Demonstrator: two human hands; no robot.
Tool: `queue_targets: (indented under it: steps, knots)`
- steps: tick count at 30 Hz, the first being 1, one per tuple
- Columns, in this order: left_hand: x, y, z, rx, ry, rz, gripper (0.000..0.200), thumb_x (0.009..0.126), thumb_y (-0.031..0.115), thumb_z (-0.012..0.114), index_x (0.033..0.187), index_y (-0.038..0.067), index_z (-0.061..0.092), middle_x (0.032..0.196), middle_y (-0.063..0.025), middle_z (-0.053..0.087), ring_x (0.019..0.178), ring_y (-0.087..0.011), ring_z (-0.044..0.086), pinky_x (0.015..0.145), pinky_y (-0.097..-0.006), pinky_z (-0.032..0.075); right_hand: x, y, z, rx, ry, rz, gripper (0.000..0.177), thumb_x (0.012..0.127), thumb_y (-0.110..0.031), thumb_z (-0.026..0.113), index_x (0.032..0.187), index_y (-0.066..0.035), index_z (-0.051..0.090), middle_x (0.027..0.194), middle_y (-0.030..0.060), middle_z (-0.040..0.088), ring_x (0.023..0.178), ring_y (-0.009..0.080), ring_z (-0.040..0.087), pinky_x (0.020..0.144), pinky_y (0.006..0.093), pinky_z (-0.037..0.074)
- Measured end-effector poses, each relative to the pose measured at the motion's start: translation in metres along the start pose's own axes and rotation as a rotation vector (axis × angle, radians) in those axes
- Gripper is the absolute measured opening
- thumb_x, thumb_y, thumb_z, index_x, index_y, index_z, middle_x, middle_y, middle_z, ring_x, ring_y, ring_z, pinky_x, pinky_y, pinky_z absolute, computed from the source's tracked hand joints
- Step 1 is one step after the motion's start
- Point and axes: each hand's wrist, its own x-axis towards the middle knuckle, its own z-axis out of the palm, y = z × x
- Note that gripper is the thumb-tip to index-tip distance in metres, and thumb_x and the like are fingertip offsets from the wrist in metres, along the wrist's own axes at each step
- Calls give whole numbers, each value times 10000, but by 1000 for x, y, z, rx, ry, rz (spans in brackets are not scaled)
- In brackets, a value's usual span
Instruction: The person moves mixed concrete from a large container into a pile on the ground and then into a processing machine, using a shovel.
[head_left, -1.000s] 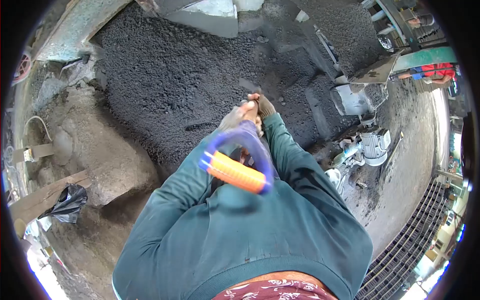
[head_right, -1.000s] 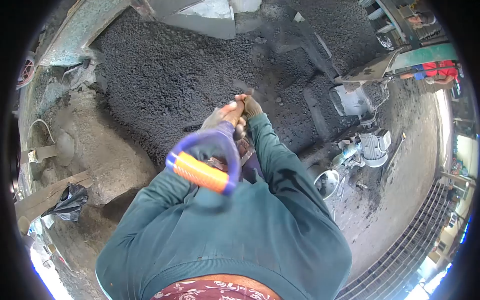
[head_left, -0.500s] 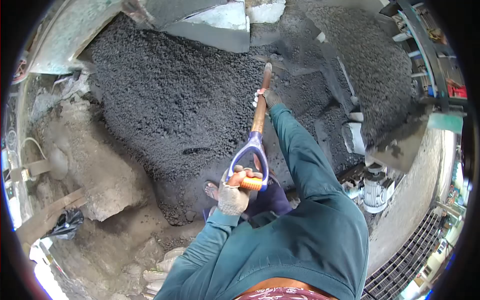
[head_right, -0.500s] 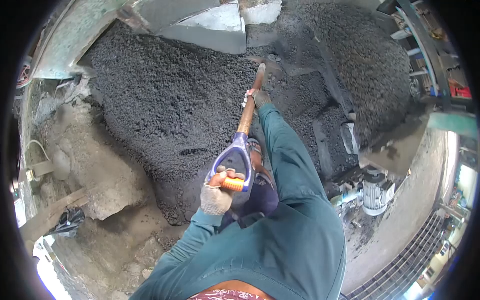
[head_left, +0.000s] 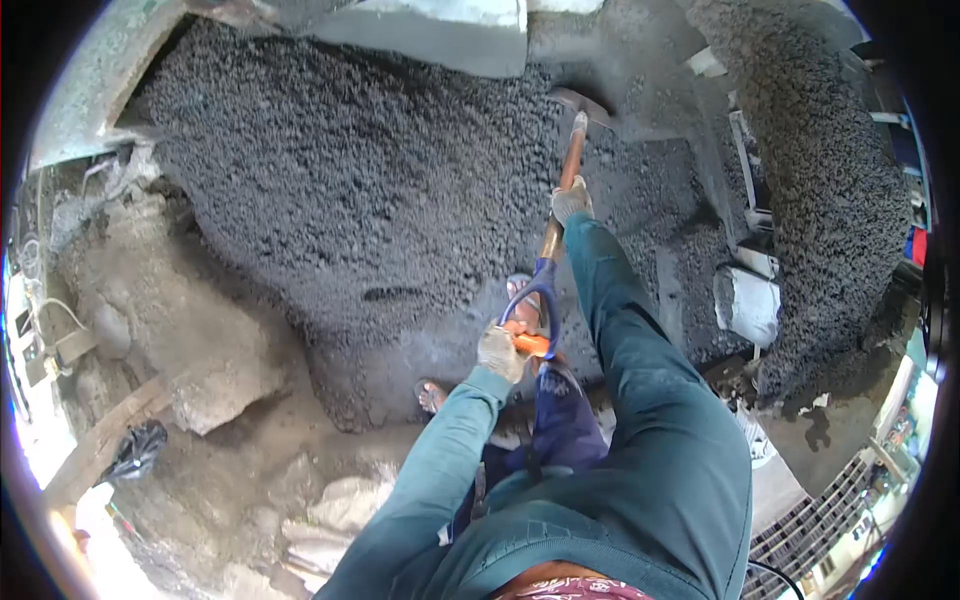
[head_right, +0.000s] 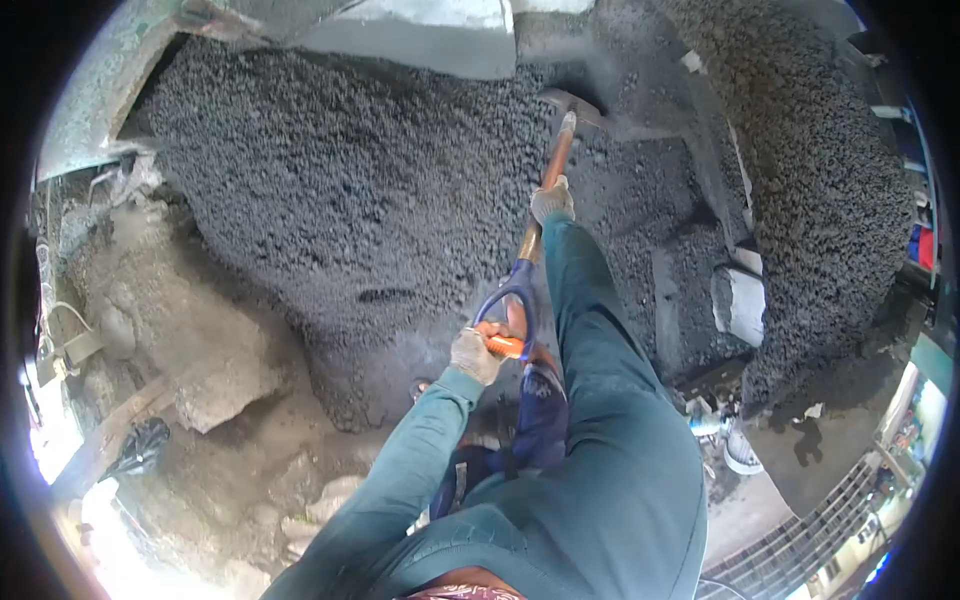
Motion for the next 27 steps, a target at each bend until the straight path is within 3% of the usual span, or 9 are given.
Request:
queue_targets:
  steps: [11,14,16,17,20,22,23,26,27]
  knots:
    - [-229,-3,-166,-116,250,128,129,785,43,621,739,86,509,670,-72,500,571,-246,524,618,-458,533,-256,112,109,-87,-175,268,830,909,-236,672,1540,-128,143,1204,202,626,1065,312,665,884,398,543]
    - [-278,-6,-229,-150,212,160,152,790,51,640,729,105,511,670,-53,495,570,-214,518,589,-417,500,-361,77,111,-213,-152,334,814,898,-271,695,1500,-111,170,1248,192,610,1061,297,671,905,382,543]
    - [-305,-13,-293,-312,138,114,153,810,64,636,736,113,512,668,-46,491,566,-201,516,578,-407,483,-378,154,174,-190,-171,287,797,875,-262,679,1466,-48,188,1251,231,603,1054,335,672,910,393,552]
    - [-327,-14,-329,-84,-18,235,220,797,302,706,780,130,570,750,-32,565,693,-239,576,720,-470,488,-420,141,177,-177,-199,338,804,866,-256,673,1463,-30,185,1253,241,601,1066,348,666,922,394,549]
    - [-397,-3,-393,-70,112,218,373,790,456,735,803,115,582,779,-38,560,688,-245,564,713,-468,491,-505,138,219,-150,-282,402,872,835,-229,657,1480,16,124,1251,268,594,1069,374,665,860,446,579]
    - [-455,1,-412,-61,333,216,245,783,308,697,763,108,556,721,-49,545,640,-238,549,666,-434,494,-560,154,250,-245,-320,373,892,843,-246,653,1485,23,96,1266,254,597,1069,375,665,831,517,589]
    - [-477,-3,-436,-64,444,200,183,776,228,675,746,104,543,693,-57,540,606,-235,539,637,-416,495,-609,105,218,-108,-441,474,853,871,-326,716,1445,-15,166,1250,238,608,1024,328,665,926,407,534]
    - [-533,-13,-500,-5,715,335,125,752,120,652,741,110,527,656,-68,522,598,-237,536,598,-395,497,-667,110,224,-253,-400,324,564,897,-284,644,1335,-23,403,1142,180,655,1041,294,650,882,363,523]
    - [-542,-8,-509,14,584,298,123,761,121,647,744,115,526,685,-67,528,634,-237,543,615,-400,499,-672,124,234,-228,-369,351,521,879,-268,654,1297,-22,466,1124,167,665,1075,288,643,895,358,518]
